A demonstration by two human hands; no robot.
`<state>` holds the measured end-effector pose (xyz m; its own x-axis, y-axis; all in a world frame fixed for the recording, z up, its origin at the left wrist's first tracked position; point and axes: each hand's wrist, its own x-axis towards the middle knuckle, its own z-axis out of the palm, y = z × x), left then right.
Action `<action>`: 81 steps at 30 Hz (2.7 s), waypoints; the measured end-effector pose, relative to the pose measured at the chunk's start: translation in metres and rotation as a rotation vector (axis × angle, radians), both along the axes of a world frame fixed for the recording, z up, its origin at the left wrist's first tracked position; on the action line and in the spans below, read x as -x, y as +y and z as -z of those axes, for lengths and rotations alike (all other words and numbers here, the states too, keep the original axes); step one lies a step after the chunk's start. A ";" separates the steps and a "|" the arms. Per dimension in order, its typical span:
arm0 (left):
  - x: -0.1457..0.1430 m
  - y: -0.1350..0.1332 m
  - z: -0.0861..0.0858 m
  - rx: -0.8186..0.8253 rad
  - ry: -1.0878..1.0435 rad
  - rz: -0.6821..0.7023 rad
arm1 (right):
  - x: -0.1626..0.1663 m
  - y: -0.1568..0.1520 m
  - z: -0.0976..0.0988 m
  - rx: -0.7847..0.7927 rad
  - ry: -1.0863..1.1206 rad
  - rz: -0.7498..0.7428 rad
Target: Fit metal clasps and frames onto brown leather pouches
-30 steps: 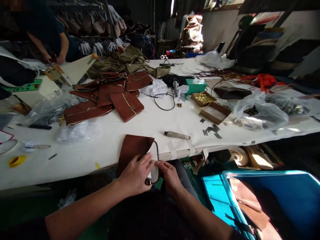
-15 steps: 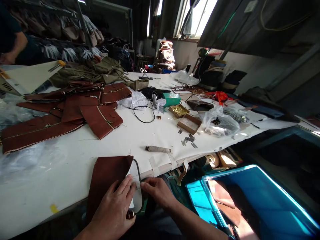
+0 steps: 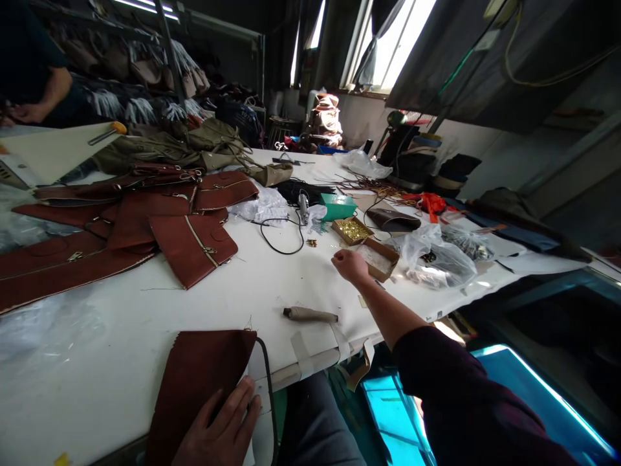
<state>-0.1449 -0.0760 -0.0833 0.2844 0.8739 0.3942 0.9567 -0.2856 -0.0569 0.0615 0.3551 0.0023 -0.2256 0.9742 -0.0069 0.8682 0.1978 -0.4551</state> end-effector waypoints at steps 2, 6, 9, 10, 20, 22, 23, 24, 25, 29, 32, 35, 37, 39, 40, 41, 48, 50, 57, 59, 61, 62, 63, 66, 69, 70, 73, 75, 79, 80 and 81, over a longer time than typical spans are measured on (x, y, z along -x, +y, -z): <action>0.002 0.002 0.002 -0.027 -0.022 0.024 | -0.018 0.013 0.004 0.004 -0.116 -0.003; 0.001 0.003 -0.003 -0.002 -0.087 0.021 | -0.062 0.018 0.007 0.046 -0.282 -0.007; -0.003 0.002 -0.013 0.046 -0.156 0.010 | -0.080 0.015 0.012 0.065 -0.317 0.004; -0.005 0.002 -0.019 0.062 -0.183 0.003 | -0.082 0.014 0.014 0.065 -0.314 0.008; -0.009 -0.004 -0.051 0.277 -0.233 -0.034 | -0.045 -0.062 -0.015 0.082 0.428 -0.045; -0.010 -0.005 -0.053 0.287 -0.230 -0.038 | -0.025 -0.119 -0.022 0.275 0.598 -0.249; -0.011 -0.005 -0.054 0.292 -0.233 -0.043 | -0.015 -0.149 -0.022 0.400 0.604 -0.355; -0.012 -0.005 -0.055 0.297 -0.238 -0.051 | -0.005 -0.178 -0.019 0.528 0.596 -0.454; -0.012 -0.005 -0.057 0.302 -0.246 -0.059 | 0.005 -0.204 -0.014 0.627 0.595 -0.525; -0.013 -0.004 -0.063 0.295 -0.269 -0.078 | 0.031 -0.259 0.011 0.764 0.549 -0.594; -0.013 -0.005 -0.064 0.278 -0.258 -0.072 | 0.036 -0.263 0.019 0.666 0.453 -0.642; -0.013 -0.006 -0.063 0.278 -0.238 -0.069 | 0.037 -0.260 0.019 0.550 0.352 -0.674; -0.013 -0.006 -0.063 0.297 -0.221 -0.063 | 0.039 -0.261 0.018 0.487 0.303 -0.685; -0.013 -0.006 -0.062 0.312 -0.202 -0.054 | 0.042 -0.262 0.017 0.440 0.264 -0.700; -0.012 -0.006 -0.061 0.317 -0.192 -0.049 | 0.043 -0.263 0.017 0.419 0.245 -0.703; -0.012 -0.006 -0.060 0.318 -0.184 -0.045 | 0.045 -0.263 0.016 0.402 0.228 -0.702; -0.013 -0.005 -0.061 0.323 -0.174 -0.055 | 0.047 -0.266 0.016 0.294 0.118 -0.734; -0.014 -0.005 -0.064 0.335 -0.177 -0.061 | 0.044 -0.264 0.014 0.243 0.109 -0.769; -0.016 -0.001 -0.073 0.387 -0.201 -0.066 | 0.028 -0.200 0.011 -0.223 0.104 -0.563; -0.016 0.000 -0.076 0.399 -0.190 -0.077 | 0.025 -0.178 0.019 -0.263 -0.067 -0.574; -0.016 0.001 -0.078 0.404 -0.184 -0.085 | 0.021 -0.165 0.027 -0.218 -0.157 -0.600; -0.016 0.001 -0.078 0.406 -0.184 -0.086 | 0.020 -0.164 0.029 -0.194 -0.134 -0.594; -0.016 0.001 -0.078 0.407 -0.185 -0.086 | 0.019 -0.165 0.029 -0.162 -0.055 -0.577; -0.016 0.001 -0.078 0.410 -0.193 -0.088 | 0.023 -0.187 0.015 0.052 0.461 -0.467; -0.015 0.001 -0.077 0.423 -0.200 -0.101 | 0.045 -0.223 -0.005 0.332 1.012 -0.363; -0.015 0.001 -0.077 0.426 -0.202 -0.104 | 0.056 -0.234 -0.009 0.389 1.119 -0.333; -0.016 0.001 -0.077 0.424 -0.205 -0.100 | 0.085 -0.261 -0.010 0.459 1.229 -0.289; -0.016 0.001 -0.077 0.418 -0.214 -0.093 | 0.098 -0.271 -0.002 0.443 1.227 -0.292; -0.016 0.002 -0.076 0.410 -0.241 -0.086 | 0.104 -0.278 0.013 0.390 1.137 -0.306; -0.015 0.002 -0.075 0.407 -0.246 -0.085 | 0.102 -0.279 0.015 0.373 1.109 -0.309; -0.015 0.002 -0.075 0.403 -0.250 -0.083 | 0.101 -0.279 0.016 0.356 1.086 -0.315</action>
